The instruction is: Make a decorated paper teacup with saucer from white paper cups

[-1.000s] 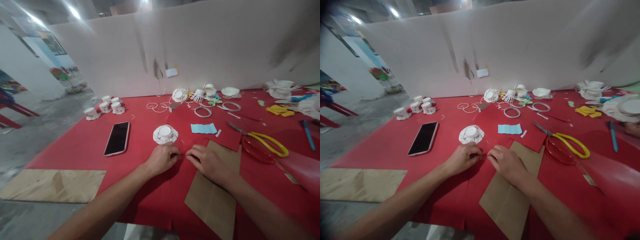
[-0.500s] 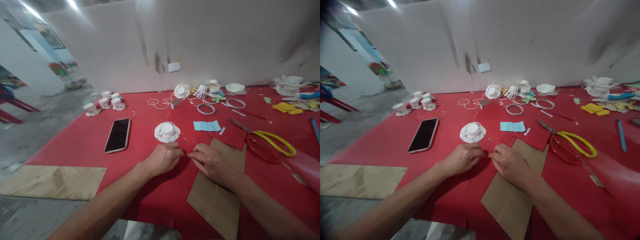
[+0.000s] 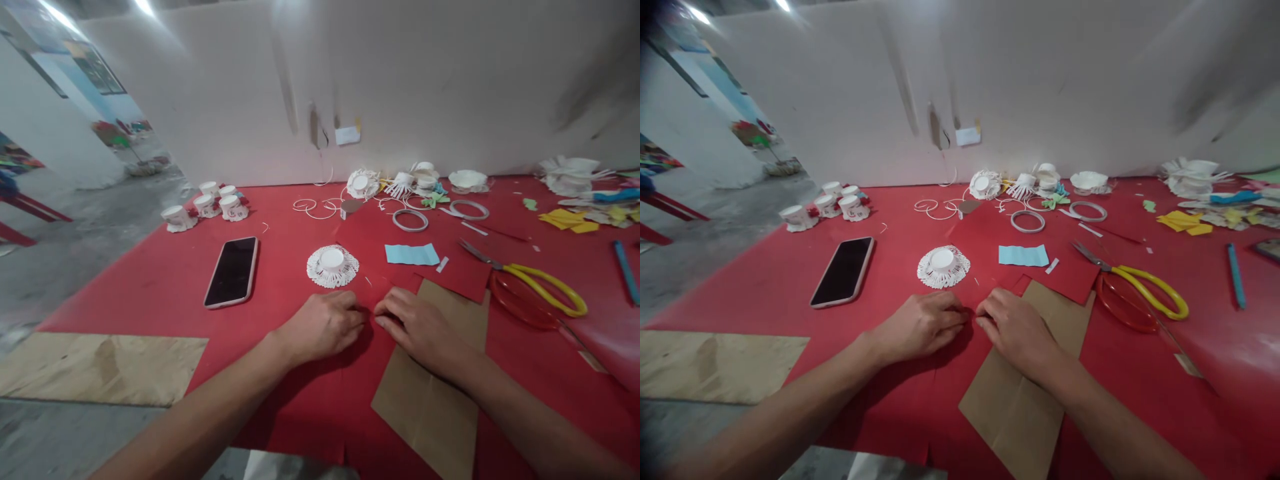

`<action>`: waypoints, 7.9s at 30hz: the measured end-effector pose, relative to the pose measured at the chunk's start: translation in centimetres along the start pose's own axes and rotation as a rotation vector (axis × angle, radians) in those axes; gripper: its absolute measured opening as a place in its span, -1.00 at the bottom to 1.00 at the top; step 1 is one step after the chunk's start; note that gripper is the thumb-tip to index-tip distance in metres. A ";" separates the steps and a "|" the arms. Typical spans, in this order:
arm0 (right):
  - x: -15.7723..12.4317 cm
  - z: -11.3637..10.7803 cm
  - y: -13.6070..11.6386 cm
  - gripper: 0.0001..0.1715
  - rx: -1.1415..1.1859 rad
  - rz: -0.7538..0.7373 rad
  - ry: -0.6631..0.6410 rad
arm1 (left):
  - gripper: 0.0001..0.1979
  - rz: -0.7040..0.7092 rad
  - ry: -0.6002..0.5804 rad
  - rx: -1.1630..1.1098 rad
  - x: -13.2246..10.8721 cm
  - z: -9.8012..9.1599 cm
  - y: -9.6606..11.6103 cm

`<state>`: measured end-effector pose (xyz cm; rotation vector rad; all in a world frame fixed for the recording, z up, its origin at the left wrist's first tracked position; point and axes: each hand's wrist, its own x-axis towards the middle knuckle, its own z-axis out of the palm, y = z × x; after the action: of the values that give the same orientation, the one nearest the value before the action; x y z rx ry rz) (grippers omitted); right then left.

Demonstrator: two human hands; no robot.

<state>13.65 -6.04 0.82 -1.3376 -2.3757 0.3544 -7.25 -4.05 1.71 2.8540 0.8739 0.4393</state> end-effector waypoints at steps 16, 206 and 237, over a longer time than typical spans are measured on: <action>0.1 -0.5 -0.6 -0.93 0.045 0.020 -0.028 | -0.90 -0.278 -0.004 -0.338 1.4 0.1 -0.4; -1.5 -1.3 -0.7 -0.72 -0.254 -0.390 0.369 | -0.84 0.185 0.345 0.350 0.0 0.2 0.8; -0.3 -0.3 0.0 -0.88 0.081 -0.041 -0.014 | -0.86 -0.319 -0.052 -0.197 1.3 1.1 1.1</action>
<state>13.91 -6.31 1.07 -1.2529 -2.3693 0.4445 -5.34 -4.26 1.21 2.4791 1.1778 0.3856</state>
